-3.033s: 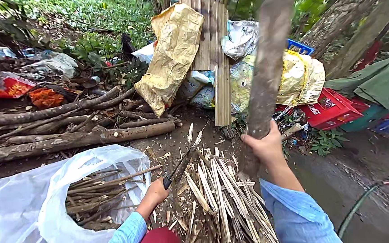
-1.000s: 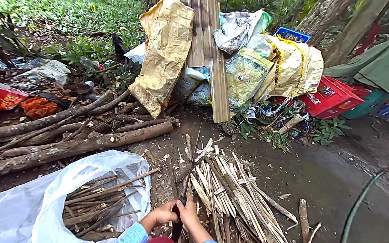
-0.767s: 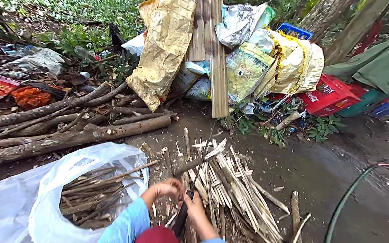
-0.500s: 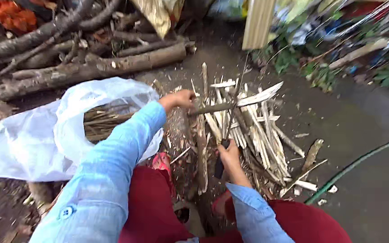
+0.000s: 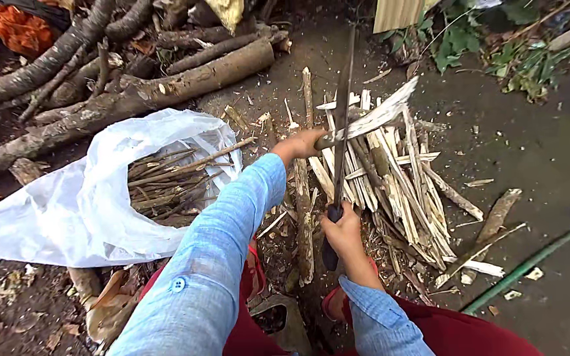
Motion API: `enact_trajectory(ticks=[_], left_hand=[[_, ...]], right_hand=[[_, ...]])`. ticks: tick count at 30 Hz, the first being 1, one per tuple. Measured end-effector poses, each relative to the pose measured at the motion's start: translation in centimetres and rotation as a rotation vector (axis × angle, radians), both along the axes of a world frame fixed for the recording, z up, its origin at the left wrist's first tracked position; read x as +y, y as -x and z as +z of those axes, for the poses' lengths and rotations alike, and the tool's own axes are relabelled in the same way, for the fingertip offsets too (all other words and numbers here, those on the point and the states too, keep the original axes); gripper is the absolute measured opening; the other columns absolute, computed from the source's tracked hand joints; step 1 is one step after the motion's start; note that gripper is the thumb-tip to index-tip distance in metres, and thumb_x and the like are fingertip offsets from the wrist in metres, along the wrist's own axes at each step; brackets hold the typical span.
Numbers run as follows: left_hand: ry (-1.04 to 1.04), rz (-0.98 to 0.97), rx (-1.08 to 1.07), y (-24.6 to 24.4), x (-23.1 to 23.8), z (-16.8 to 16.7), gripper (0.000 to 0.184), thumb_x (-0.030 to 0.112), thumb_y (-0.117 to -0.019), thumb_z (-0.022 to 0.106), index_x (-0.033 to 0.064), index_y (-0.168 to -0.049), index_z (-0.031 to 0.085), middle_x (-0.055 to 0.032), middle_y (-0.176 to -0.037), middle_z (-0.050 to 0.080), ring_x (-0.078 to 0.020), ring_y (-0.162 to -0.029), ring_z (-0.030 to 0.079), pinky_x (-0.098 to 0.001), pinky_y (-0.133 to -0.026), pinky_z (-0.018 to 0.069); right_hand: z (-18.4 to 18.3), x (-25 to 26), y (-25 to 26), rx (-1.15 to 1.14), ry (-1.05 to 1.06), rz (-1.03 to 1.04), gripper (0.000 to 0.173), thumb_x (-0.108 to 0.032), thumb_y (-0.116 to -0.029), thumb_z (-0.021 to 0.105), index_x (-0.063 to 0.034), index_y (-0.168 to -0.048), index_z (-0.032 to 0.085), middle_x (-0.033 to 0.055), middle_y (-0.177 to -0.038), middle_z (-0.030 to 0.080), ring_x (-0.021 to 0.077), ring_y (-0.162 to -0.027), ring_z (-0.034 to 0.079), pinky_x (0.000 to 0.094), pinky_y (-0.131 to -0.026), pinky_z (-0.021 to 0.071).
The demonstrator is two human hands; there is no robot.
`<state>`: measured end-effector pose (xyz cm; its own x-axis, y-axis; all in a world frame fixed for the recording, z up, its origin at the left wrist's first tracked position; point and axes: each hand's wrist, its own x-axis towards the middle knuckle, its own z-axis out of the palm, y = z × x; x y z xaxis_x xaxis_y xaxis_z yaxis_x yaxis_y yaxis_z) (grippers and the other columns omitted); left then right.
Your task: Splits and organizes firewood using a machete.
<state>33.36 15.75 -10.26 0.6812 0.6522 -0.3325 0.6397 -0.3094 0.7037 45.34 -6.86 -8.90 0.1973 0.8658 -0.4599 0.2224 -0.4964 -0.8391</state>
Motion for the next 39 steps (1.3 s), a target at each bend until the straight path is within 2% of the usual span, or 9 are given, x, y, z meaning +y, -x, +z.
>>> enact_trajectory(ticks=[2,9,15,21,26,32,34,36,39], left_hand=[[-0.046,0.003,-0.079,0.8,0.1,-0.7,0.051,-0.001,-0.0884,0.075,-0.0101,-0.135,0.057,-0.0314,-0.125,0.064,-0.0438,-0.12,0.062,-0.0584,-0.108,0.0454],[-0.087,0.204,0.049,2.0,-0.5,1.0,0.044,0.01,-0.0962,0.069,-0.0064,-0.135,0.058,-0.0296,-0.127,0.065,-0.0434,-0.122,0.062,-0.0591,-0.109,0.0453],[-0.076,0.479,-0.02,1.9,-1.5,3.5,0.056,0.01,-0.0919,0.074,-0.0048,-0.141,0.051,-0.0271,-0.132,0.062,-0.0396,-0.126,0.061,-0.055,-0.111,0.0455],[-0.061,0.573,0.015,2.5,-1.5,2.8,0.059,0.019,-0.0931,0.077,-0.0011,-0.143,0.053,-0.026,-0.134,0.063,-0.0391,-0.128,0.06,-0.0542,-0.113,0.044],[-0.068,0.64,0.055,2.0,-2.2,2.5,0.054,0.023,-0.0943,0.075,0.0004,-0.14,0.057,-0.0229,-0.138,0.061,-0.0359,-0.131,0.058,-0.052,-0.114,0.0435],[-0.057,0.689,0.071,2.1,-2.6,2.6,0.053,0.024,-0.0949,0.074,0.0024,-0.14,0.057,-0.0214,-0.138,0.062,-0.0355,-0.13,0.059,-0.0526,-0.112,0.0446],[-0.057,0.696,0.066,2.3,-2.7,2.7,0.053,0.023,-0.0951,0.074,0.0021,-0.141,0.057,-0.0216,-0.138,0.062,-0.0358,-0.13,0.06,-0.0529,-0.112,0.0449],[-0.049,0.695,0.077,2.6,-2.7,2.7,0.052,0.024,-0.0958,0.073,0.002,-0.14,0.057,-0.0222,-0.136,0.064,-0.037,-0.129,0.061,-0.0542,-0.111,0.0451],[-0.043,0.704,0.091,2.7,-2.8,2.5,0.051,0.026,-0.0965,0.072,0.0043,-0.14,0.057,-0.0215,-0.132,0.066,-0.0366,-0.126,0.063,-0.0543,-0.11,0.0467]], right_hand=[[0.6,0.3,-0.2,0.21,-0.03,-0.035,0.043,0.003,-0.0793,0.064,0.0057,-0.121,0.053,0.0041,-0.079,0.061,0.0092,-0.054,0.059,0.0251,-0.051,0.0537],[3.2,0.5,-1.7,0.845,-0.03,-0.008,0.034,-0.006,-0.0731,0.065,-0.0057,-0.106,0.054,-0.003,-0.061,0.057,0.0077,-0.043,0.053,0.0252,-0.043,0.0503],[8.1,0.3,-0.8,0.179,-0.175,0.177,0.046,-0.003,-0.0757,0.066,0.005,-0.12,0.056,0.0037,-0.078,0.061,0.0113,-0.058,0.059,0.0297,-0.055,0.0539],[12.1,-0.8,0.9,0.176,-0.446,-0.008,0.036,0.0,-0.0775,0.068,0.0044,-0.111,0.055,-0.002,-0.071,0.06,0.0055,-0.054,0.06,0.0238,-0.054,0.0555],[12.4,-0.8,0.9,0.091,-0.379,-0.03,0.034,-0.001,-0.0808,0.068,0.0051,-0.112,0.056,0.0021,-0.071,0.059,0.0087,-0.051,0.057,0.0267,-0.053,0.0545],[12.0,0.3,1.0,-0.216,-0.082,0.165,0.043,-0.008,-0.087,0.071,0.008,-0.125,0.057,0.0187,-0.085,0.066,0.028,-0.069,0.065,0.0476,-0.07,0.0553],[12.1,0.0,0.9,-0.061,-0.116,0.138,0.037,-0.003,-0.0859,0.068,0.0066,-0.12,0.057,0.0116,-0.077,0.062,0.0193,-0.06,0.061,0.0377,-0.061,0.0545],[12.6,-0.4,0.7,0.375,-0.158,0.061,0.023,0.005,-0.0839,0.058,-0.0002,-0.106,0.053,-0.0002,-0.063,0.056,0.0077,-0.047,0.054,0.0244,-0.047,0.0508],[14.2,-0.7,0.4,0.579,-0.178,0.035,0.023,0.007,-0.0833,0.053,-0.003,-0.104,0.051,-0.0022,-0.06,0.056,0.0071,-0.045,0.054,0.0238,-0.045,0.0511]])
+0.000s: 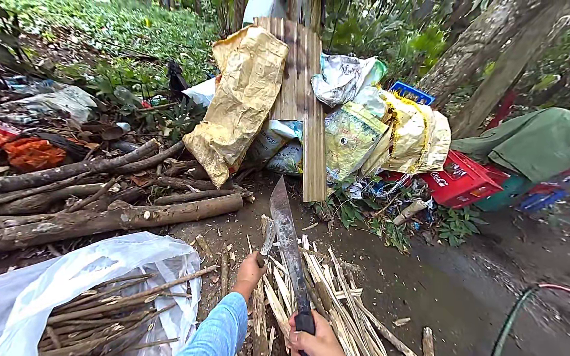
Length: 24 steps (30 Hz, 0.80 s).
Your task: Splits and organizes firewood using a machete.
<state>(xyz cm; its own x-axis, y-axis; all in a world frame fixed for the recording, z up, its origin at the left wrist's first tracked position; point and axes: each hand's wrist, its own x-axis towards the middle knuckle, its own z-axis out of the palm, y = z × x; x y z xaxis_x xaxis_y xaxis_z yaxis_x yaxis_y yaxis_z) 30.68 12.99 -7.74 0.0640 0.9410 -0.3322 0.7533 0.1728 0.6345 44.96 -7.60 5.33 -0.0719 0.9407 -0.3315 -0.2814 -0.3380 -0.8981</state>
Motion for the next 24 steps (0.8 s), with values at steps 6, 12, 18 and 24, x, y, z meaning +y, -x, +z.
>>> enact_trajectory(ticks=[6,12,18,24], left_hand=[[0.02,0.037,-0.014,0.0,0.2,0.2,0.051,0.024,-0.0965,0.072,0.0043,-0.141,0.057,-0.022,-0.131,0.066,-0.0369,-0.126,0.063,-0.0539,-0.11,0.0469],[0.033,0.008,0.008,-0.3,0.1,0.4,0.049,0.027,-0.0979,0.07,0.0027,-0.138,0.057,-0.0236,-0.131,0.065,-0.0388,-0.126,0.062,-0.0563,-0.108,0.0474],[0.03,-0.03,0.014,-0.2,0.0,0.1,0.054,0.027,-0.0979,0.071,0.0026,-0.143,0.054,-0.024,-0.133,0.065,-0.0387,-0.127,0.062,-0.055,-0.11,0.0464],[0.02,-0.078,-0.004,-0.5,0.1,0.8,0.051,0.024,-0.0957,0.074,0.0004,-0.138,0.057,-0.0249,-0.132,0.064,-0.0393,-0.127,0.061,-0.0547,-0.11,0.0458]], right_hand=[[2.2,0.1,0.2,-0.529,-0.373,-0.179,0.031,0.001,-0.0776,0.064,0.0029,-0.108,0.057,-0.0018,-0.069,0.06,0.0052,-0.051,0.058,0.0238,-0.051,0.053],[-0.3,3.1,0.7,-0.813,-0.015,0.071,0.044,-0.005,-0.0857,0.068,0.0044,-0.127,0.057,0.016,-0.083,0.064,0.0259,-0.065,0.065,0.0453,-0.065,0.0563],[-1.4,3.1,0.0,-0.692,0.08,0.143,0.048,-0.001,-0.0837,0.067,0.0031,-0.129,0.052,0.0105,-0.076,0.059,0.0185,-0.054,0.058,0.0375,-0.057,0.054],[-2.1,2.8,0.3,-0.709,0.061,0.09,0.046,-0.001,-0.0826,0.066,0.0016,-0.127,0.054,0.0109,-0.078,0.06,0.019,-0.056,0.059,0.0383,-0.057,0.0536]])
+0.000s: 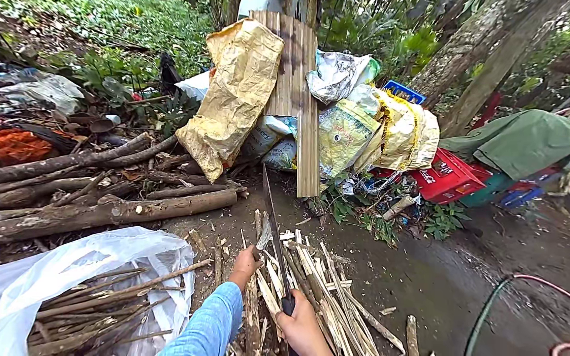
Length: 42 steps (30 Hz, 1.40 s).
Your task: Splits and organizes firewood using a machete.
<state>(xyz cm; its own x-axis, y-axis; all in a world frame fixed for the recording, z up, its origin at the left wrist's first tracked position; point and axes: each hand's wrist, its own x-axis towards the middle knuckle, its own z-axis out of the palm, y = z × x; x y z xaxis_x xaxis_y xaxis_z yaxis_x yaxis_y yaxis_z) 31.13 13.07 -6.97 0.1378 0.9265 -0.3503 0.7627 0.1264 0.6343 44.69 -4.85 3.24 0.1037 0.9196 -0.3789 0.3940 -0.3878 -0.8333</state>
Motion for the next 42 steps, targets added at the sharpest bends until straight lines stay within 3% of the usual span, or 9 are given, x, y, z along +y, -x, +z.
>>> enact_trajectory(ticks=[6,9,13,19,22,29,31,35,42], left_hand=[[-0.251,-0.031,-0.134,-0.7,0.0,10.5,0.052,0.022,-0.0946,0.073,-0.0014,-0.138,0.058,-0.0251,-0.128,0.066,-0.0397,-0.123,0.063,-0.0571,-0.108,0.0465],[-0.171,-0.123,-0.066,0.5,0.7,9.5,0.066,0.026,-0.0877,0.082,-0.0013,-0.141,0.054,-0.0267,-0.129,0.065,-0.0421,-0.124,0.062,-0.0599,-0.108,0.0461],[0.238,-0.234,0.279,4.9,-0.2,7.3,0.086,0.032,-0.0878,0.083,-0.0097,-0.149,0.04,-0.0336,-0.145,0.051,-0.0469,-0.137,0.05,-0.0637,-0.112,0.0396],[0.255,-0.168,0.283,11.9,-2.9,9.4,0.085,0.029,-0.0916,0.08,-0.0058,-0.155,0.034,-0.033,-0.147,0.049,-0.0467,-0.139,0.048,-0.0617,-0.115,0.0369],[0.256,-0.086,0.14,14.7,-4.7,8.9,0.081,0.028,-0.0942,0.077,-0.0029,-0.156,0.034,-0.0297,-0.149,0.05,-0.0447,-0.138,0.049,-0.0597,-0.115,0.0374],[0.265,0.092,-0.166,17.4,-7.7,7.2,0.075,0.022,-0.0976,0.073,-0.0028,-0.156,0.033,-0.0287,-0.145,0.054,-0.04,-0.133,0.055,-0.0542,-0.113,0.0415],[0.25,0.13,-0.219,17.5,-8.0,7.3,0.073,0.02,-0.0983,0.072,-0.0024,-0.156,0.032,-0.0288,-0.145,0.053,-0.0391,-0.133,0.055,-0.0534,-0.112,0.0418],[0.253,0.139,-0.24,17.3,-9.1,6.8,0.072,0.021,-0.099,0.07,-0.0012,-0.156,0.032,-0.0282,-0.145,0.054,-0.0395,-0.133,0.054,-0.0541,-0.111,0.0421],[0.219,0.169,-0.342,17.4,-10.2,7.3,0.069,0.016,-0.1003,0.067,-0.001,-0.157,0.031,-0.0277,-0.145,0.054,-0.0377,-0.132,0.055,-0.0515,-0.111,0.043]], right_hand=[[5.6,-1.6,-0.5,-0.227,-0.294,0.027,0.042,-0.007,-0.0814,0.069,0.0043,-0.121,0.061,0.0126,-0.079,0.064,0.0234,-0.066,0.062,0.0437,-0.063,0.0526],[5.6,-0.7,-0.2,-0.305,-0.139,0.067,0.044,-0.008,-0.0861,0.068,0.0031,-0.127,0.058,0.0163,-0.087,0.066,0.028,-0.077,0.065,0.0466,-0.072,0.0541],[1.6,1.8,0.2,-0.417,0.129,0.152,0.051,-0.012,-0.0916,0.067,-0.0005,-0.139,0.053,0.0215,-0.111,0.069,0.0346,-0.105,0.068,0.0521,-0.093,0.0536],[1.0,1.6,0.5,-0.4,0.033,0.139,0.047,-0.01,-0.0902,0.068,0.0009,-0.135,0.057,0.0209,-0.103,0.07,0.0343,-0.096,0.069,0.0525,-0.087,0.0538],[1.9,0.9,0.0,-0.292,-0.151,0.007,0.044,-0.006,-0.0861,0.069,0.0037,-0.128,0.06,0.0187,-0.089,0.067,0.031,-0.079,0.066,0.0512,-0.075,0.0535],[7.4,-0.8,-0.2,-0.059,-0.513,-0.16,0.042,-0.013,-0.0793,0.066,0.0038,-0.117,0.059,0.0035,-0.073,0.062,0.01,-0.052,0.059,0.03,-0.05,0.0535],[6.3,-0.1,0.5,-0.143,-0.344,-0.088,0.04,-0.009,-0.0846,0.068,0.0054,-0.121,0.059,0.0112,-0.079,0.063,0.0198,-0.06,0.062,0.0398,-0.058,0.0547],[-1.4,2.7,2.2,-0.312,0.099,0.083,0.049,-0.009,-0.0902,0.07,0.0027,-0.136,0.055,0.0245,-0.109,0.068,0.0374,-0.103,0.068,0.0553,-0.091,0.0529],[0.2,2.6,1.2,-0.177,-0.05,0.012,0.047,-0.004,-0.0868,0.069,0.0034,-0.132,0.056,0.0205,-0.092,0.066,0.0303,-0.074,0.067,0.049,-0.072,0.0561]])
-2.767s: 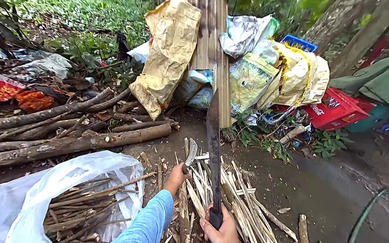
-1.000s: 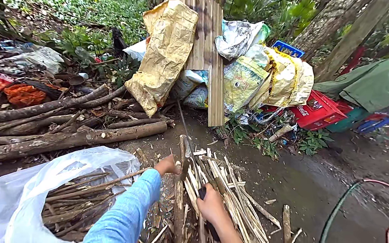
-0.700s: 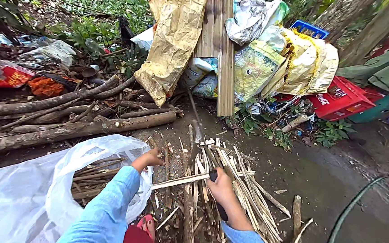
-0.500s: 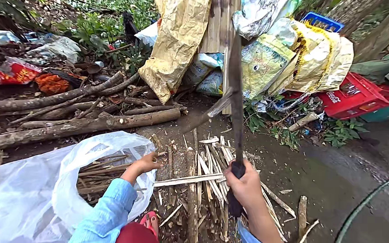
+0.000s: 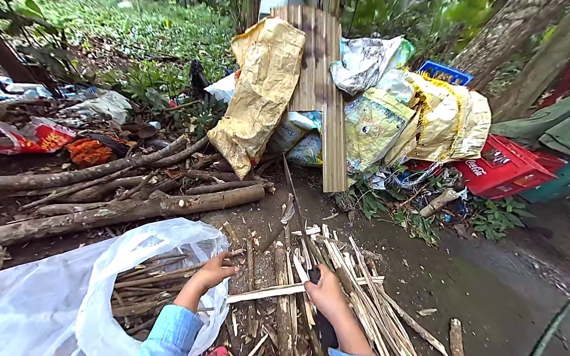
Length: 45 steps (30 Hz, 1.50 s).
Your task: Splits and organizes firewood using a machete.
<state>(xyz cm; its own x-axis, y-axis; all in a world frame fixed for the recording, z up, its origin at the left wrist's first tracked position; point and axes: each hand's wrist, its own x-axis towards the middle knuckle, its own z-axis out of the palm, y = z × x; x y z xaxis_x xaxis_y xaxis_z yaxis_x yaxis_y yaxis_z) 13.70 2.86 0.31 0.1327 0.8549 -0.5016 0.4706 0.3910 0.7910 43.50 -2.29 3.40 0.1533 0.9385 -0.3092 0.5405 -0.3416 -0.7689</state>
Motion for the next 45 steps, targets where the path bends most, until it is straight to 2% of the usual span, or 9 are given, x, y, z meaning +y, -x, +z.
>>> enact_trajectory(ticks=[4,7,12,19,25,29,35,41,45], left_hand=[[-0.011,0.072,-0.072,0.9,-0.8,-0.4,0.067,0.014,-0.1005,0.066,-0.0012,-0.155,0.032,-0.0271,-0.144,0.055,-0.0364,-0.131,0.055,-0.0519,-0.108,0.0434],[-0.012,0.117,-0.096,1.3,-0.7,-0.4,0.065,0.012,-0.1013,0.065,-0.0019,-0.155,0.031,-0.0277,-0.144,0.054,-0.0361,-0.132,0.055,-0.0511,-0.108,0.0432],[-0.006,0.154,-0.105,1.1,-0.5,-0.6,0.065,0.013,-0.1018,0.065,-0.0008,-0.156,0.031,-0.0261,-0.146,0.053,-0.0349,-0.133,0.055,-0.0499,-0.109,0.0438],[-0.039,0.218,-0.095,1.8,-2.2,0.6,0.059,0.007,-0.1025,0.061,-0.0033,-0.153,0.033,-0.0262,-0.147,0.053,-0.0351,-0.134,0.054,-0.0494,-0.11,0.0438],[-0.043,0.33,-0.12,4.2,-5.6,-2.1,0.057,0.008,-0.1027,0.061,-0.0026,-0.153,0.035,-0.0271,-0.142,0.056,-0.0353,-0.127,0.058,-0.0491,-0.103,0.0474],[-0.007,0.383,-0.152,4.9,-6.8,-4.2,0.059,0.008,-0.1027,0.06,-0.0031,-0.153,0.033,-0.0292,-0.144,0.053,-0.038,-0.13,0.056,-0.0514,-0.105,0.0463],[0.025,0.315,-0.166,2.6,-6.7,-5.0,0.06,0.01,-0.1022,0.061,-0.0015,-0.154,0.034,-0.0271,-0.142,0.056,-0.0363,-0.126,0.06,-0.0497,-0.104,0.0482],[-0.018,0.275,-0.143,2.0,-6.6,-2.6,0.06,0.009,-0.1022,0.062,-0.0007,-0.154,0.033,-0.027,-0.142,0.056,-0.0356,-0.126,0.06,-0.0488,-0.103,0.0484],[-0.038,0.258,-0.148,2.6,-7.9,-2.5,0.06,0.008,-0.1013,0.062,-0.0033,-0.153,0.034,-0.0291,-0.139,0.058,-0.0368,-0.123,0.061,-0.0492,-0.103,0.0495]], right_hand=[[4.6,-2.2,-0.9,0.075,-0.314,-0.077,0.041,-0.006,-0.0851,0.07,0.0056,-0.122,0.06,0.0134,-0.078,0.063,0.0212,-0.058,0.061,0.0418,-0.058,0.055],[6.8,-3.3,-0.2,-0.026,-0.369,-0.113,0.038,-0.009,-0.0863,0.07,0.0066,-0.119,0.06,0.0129,-0.078,0.062,0.0223,-0.062,0.061,0.0434,-0.06,0.0532],[-2.0,-0.8,2.7,-0.235,0.259,0.184,0.048,-0.013,-0.0913,0.07,0.0007,-0.135,0.055,0.0239,-0.111,0.069,0.0387,-0.105,0.068,0.0572,-0.092,0.0532],[-2.9,0.4,6.4,-0.256,0.187,0.274,0.047,-0.013,-0.0884,0.069,-0.0015,-0.133,0.056,0.0213,-0.11,0.07,0.037,-0.105,0.069,0.0575,-0.09,0.054],[4.2,-1.0,2.3,0.073,-0.076,0.024,0.05,-0.007,-0.0886,0.071,0.004,-0.134,0.054,0.0177,-0.089,0.065,0.0261,-0.067,0.065,0.0452,-0.067,0.0572],[7.1,-4.0,0.0,0.05,-0.215,-0.053,0.039,-0.01,-0.0878,0.071,0.0044,-0.122,0.058,0.0101,-0.075,0.062,0.0176,-0.053,0.059,0.0372,-0.055,0.0544],[-3.1,-0.5,1.9,-0.07,0.274,0.139,0.044,-0.007,-0.0884,0.069,0.0026,-0.13,0.056,0.0195,-0.095,0.064,0.0297,-0.074,0.065,0.0493,-0.071,0.0551],[-4.4,5.1,7.9,-0.125,0.164,0.224,0.047,-0.012,-0.0877,0.072,0.0023,-0.131,0.058,0.0236,-0.111,0.067,0.0368,-0.103,0.067,0.0561,-0.09,0.0527],[-6.8,7.4,9.9,-0.074,0.081,0.145,0.045,-0.009,-0.0879,0.071,0.0013,-0.13,0.06,0.0241,-0.111,0.068,0.0381,-0.105,0.067,0.0575,-0.091,0.0524]])
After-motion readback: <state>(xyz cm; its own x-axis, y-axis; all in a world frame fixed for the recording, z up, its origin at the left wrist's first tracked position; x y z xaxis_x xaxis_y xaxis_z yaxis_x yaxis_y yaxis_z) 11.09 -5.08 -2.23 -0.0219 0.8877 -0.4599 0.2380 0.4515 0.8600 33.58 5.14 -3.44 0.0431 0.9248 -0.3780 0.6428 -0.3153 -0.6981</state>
